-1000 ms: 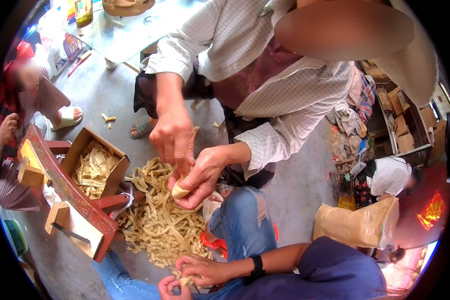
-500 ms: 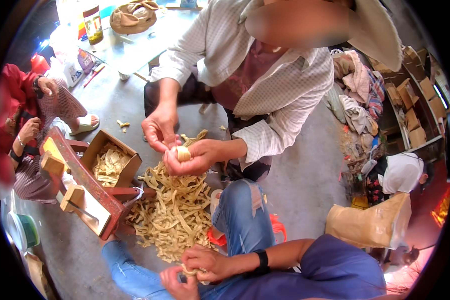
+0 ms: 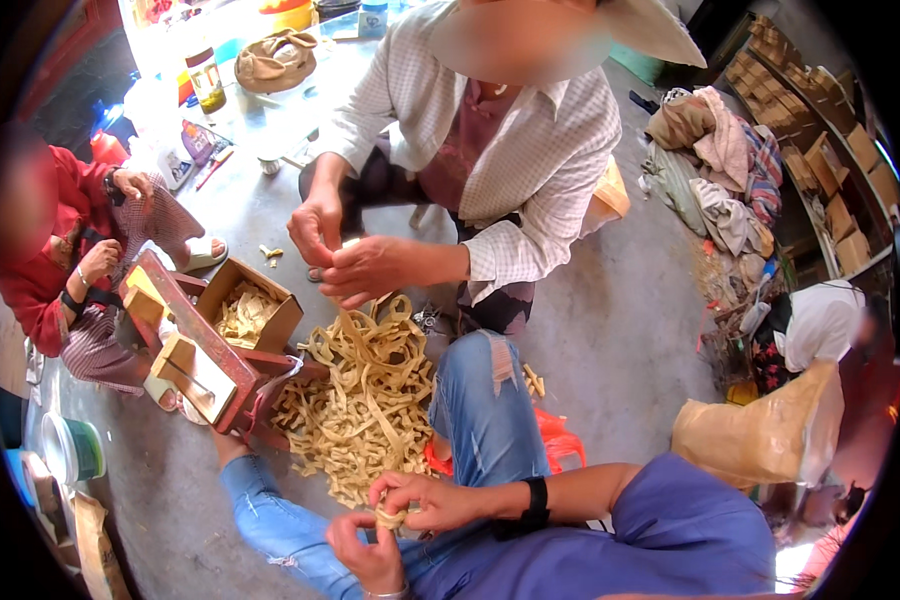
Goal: The person assembles long yellow food strips by hand, rolling and clustering them into small bundles and placing them onto a wooden stand.
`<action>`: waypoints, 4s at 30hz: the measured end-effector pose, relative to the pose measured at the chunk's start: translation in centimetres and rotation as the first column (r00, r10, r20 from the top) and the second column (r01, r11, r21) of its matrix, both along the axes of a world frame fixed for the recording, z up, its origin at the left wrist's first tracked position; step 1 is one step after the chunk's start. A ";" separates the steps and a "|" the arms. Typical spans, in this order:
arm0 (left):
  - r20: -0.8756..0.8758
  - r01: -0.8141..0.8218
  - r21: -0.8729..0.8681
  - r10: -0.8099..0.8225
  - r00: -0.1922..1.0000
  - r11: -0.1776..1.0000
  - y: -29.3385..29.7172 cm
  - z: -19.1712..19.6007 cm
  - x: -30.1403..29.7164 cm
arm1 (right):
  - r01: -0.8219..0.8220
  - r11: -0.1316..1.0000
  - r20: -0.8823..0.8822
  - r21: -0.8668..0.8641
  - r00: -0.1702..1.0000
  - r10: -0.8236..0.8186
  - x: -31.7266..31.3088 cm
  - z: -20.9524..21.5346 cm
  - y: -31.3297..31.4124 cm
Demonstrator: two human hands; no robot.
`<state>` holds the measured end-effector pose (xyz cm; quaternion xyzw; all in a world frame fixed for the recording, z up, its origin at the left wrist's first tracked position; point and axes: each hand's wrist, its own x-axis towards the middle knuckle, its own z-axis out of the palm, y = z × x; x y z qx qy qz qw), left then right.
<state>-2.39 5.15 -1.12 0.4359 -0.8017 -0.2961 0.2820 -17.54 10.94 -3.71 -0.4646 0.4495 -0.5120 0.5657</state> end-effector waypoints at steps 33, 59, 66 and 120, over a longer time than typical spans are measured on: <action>-0.510 0.193 0.813 0.512 0.691 0.550 0.3 3.3 -0.4 | -0.035 0.990 -0.149 -0.135 0.989 0.015 -0.8 2.9 -0.1; -0.615 0.322 0.743 0.406 0.676 0.587 -3.0 3.6 -1.4 | 0.414 0.906 -0.193 0.087 0.899 -0.393 -0.4 4.5 -0.3; -0.664 0.350 0.664 0.305 0.682 0.661 -3.2 3.0 -0.6 | 0.139 0.912 0.237 0.387 0.941 -0.244 -1.4 6.0 -0.8; -0.478 0.363 0.632 -0.024 0.878 0.685 -5.4 3.5 1.2 | 0.141 0.980 -0.284 0.137 0.954 -0.098 -1.0 5.5 -3.6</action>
